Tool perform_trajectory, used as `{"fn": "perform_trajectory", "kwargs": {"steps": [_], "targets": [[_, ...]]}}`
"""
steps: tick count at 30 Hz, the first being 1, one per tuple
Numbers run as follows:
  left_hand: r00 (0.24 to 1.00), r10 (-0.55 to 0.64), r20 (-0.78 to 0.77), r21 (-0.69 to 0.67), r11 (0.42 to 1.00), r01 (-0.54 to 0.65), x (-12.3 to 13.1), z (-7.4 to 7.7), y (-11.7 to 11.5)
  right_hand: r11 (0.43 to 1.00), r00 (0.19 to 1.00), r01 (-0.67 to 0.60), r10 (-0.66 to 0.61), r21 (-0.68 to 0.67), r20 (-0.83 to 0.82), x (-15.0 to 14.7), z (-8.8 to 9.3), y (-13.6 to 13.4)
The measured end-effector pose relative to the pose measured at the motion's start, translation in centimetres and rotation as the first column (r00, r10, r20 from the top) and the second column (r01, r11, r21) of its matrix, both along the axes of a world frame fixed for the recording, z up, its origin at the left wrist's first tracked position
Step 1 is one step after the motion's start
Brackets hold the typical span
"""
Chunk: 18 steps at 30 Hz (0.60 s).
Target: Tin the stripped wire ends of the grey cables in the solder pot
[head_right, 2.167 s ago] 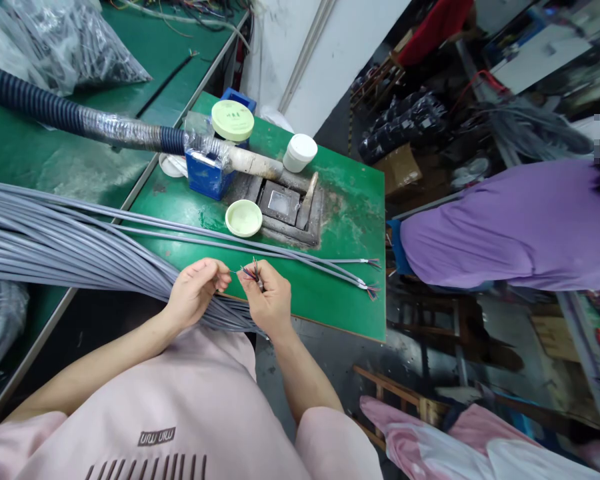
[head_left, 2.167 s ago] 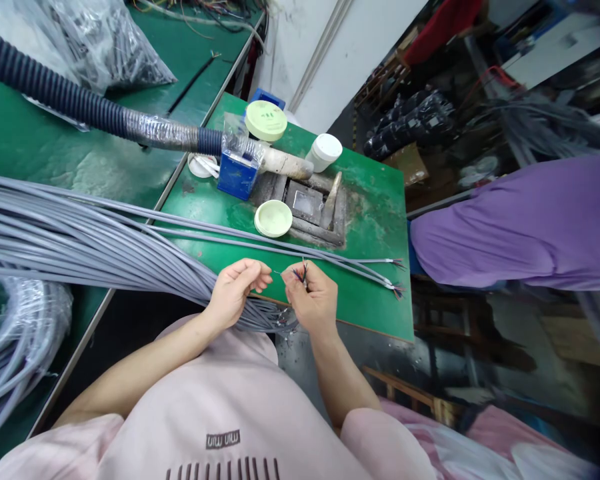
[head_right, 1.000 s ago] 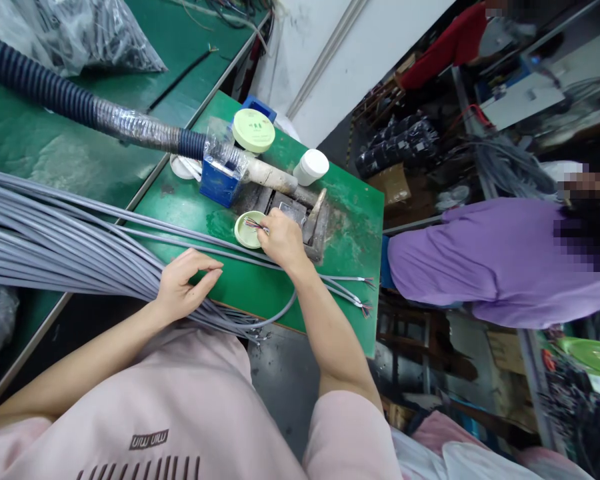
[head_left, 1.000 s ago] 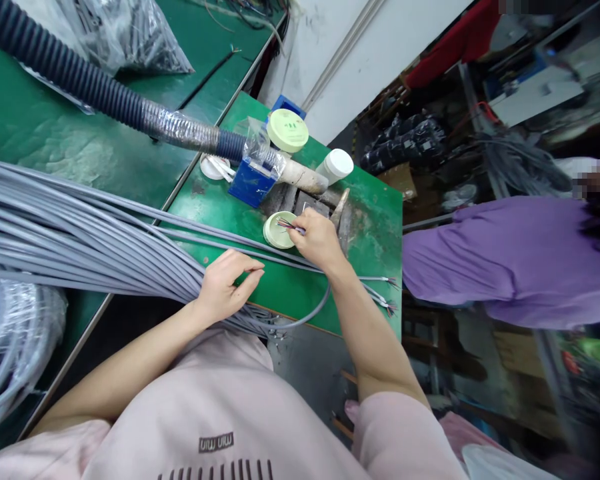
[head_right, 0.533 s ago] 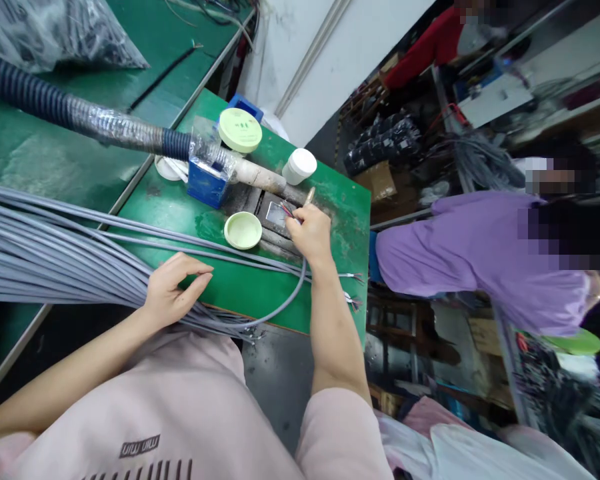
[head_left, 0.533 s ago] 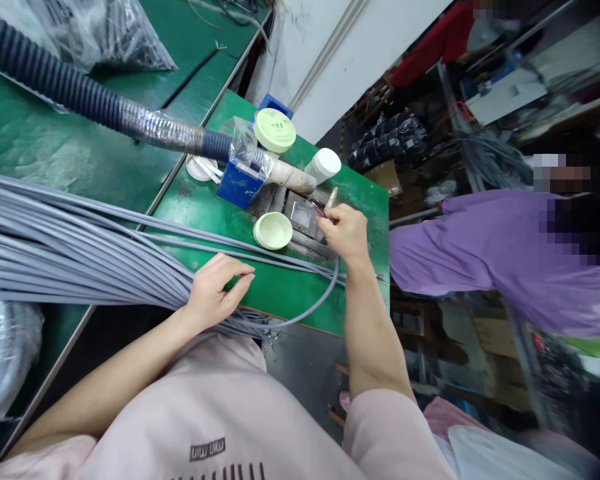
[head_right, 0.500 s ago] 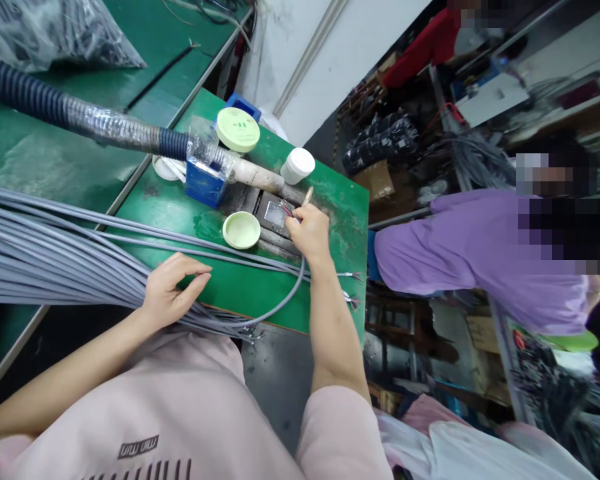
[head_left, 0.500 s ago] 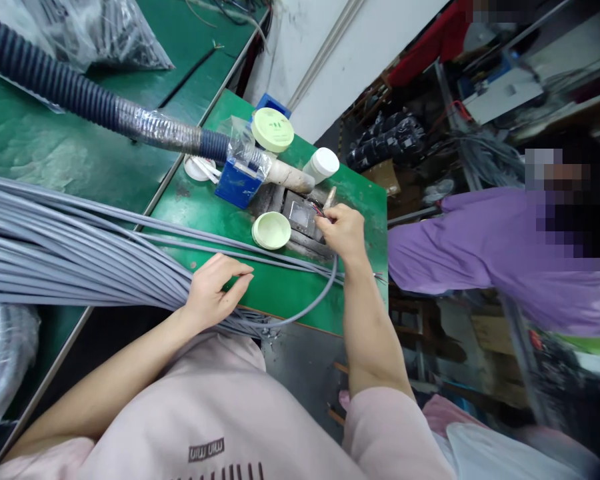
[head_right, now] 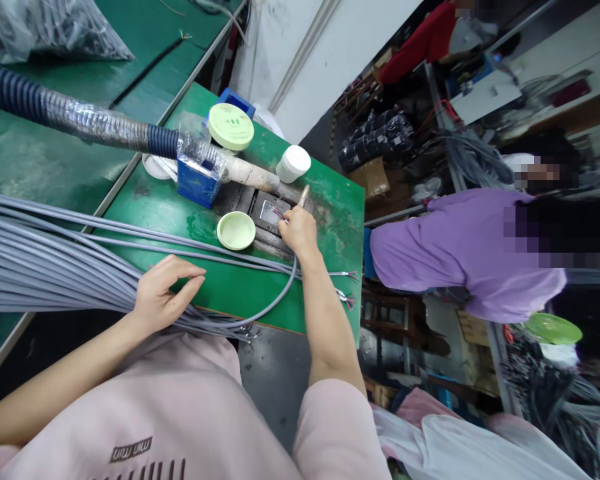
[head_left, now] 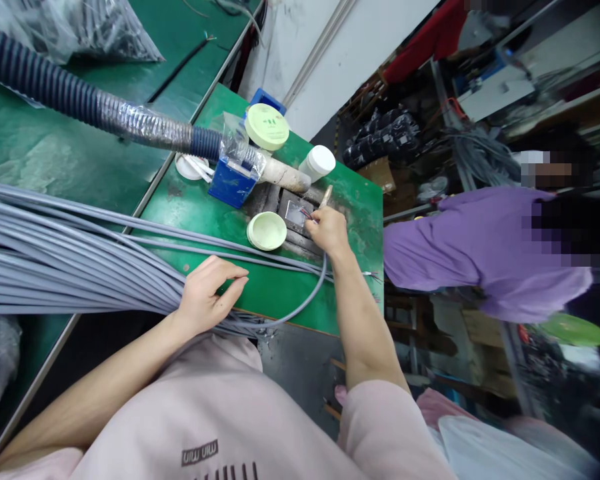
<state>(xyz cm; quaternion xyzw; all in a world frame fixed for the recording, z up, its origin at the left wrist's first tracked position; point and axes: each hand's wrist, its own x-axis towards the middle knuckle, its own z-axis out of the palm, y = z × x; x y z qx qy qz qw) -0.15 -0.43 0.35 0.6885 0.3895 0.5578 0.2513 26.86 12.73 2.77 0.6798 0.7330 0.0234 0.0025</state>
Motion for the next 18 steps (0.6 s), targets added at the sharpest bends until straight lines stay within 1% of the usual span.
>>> {"fn": "perform_trajectory", "kwargs": {"steps": [6,10,15,18], "targets": [[1.0,-0.016,0.007,0.009,1.0,0.016,0.0,-0.24,0.02,1.0,0.998,-0.02,0.02,0.004,0.055,-0.11,-0.3,-0.04],[1.0,-0.018,-0.002,0.014,1.0,0.018,-0.03,-0.3,0.01,0.998,0.996,-0.052,0.053,-0.017,0.07,-0.18,-0.19,-0.23],[1.0,-0.013,-0.009,0.027,1.0,0.013,-0.07,-0.19,-0.01,0.994,0.992,-0.107,0.109,-0.03,0.056,0.07,0.24,-0.61],[1.0,-0.01,-0.013,0.032,0.999,0.01,-0.05,-0.18,-0.03,0.993,0.993,-0.116,0.116,-0.012,0.005,0.53,0.59,-0.82]]}}
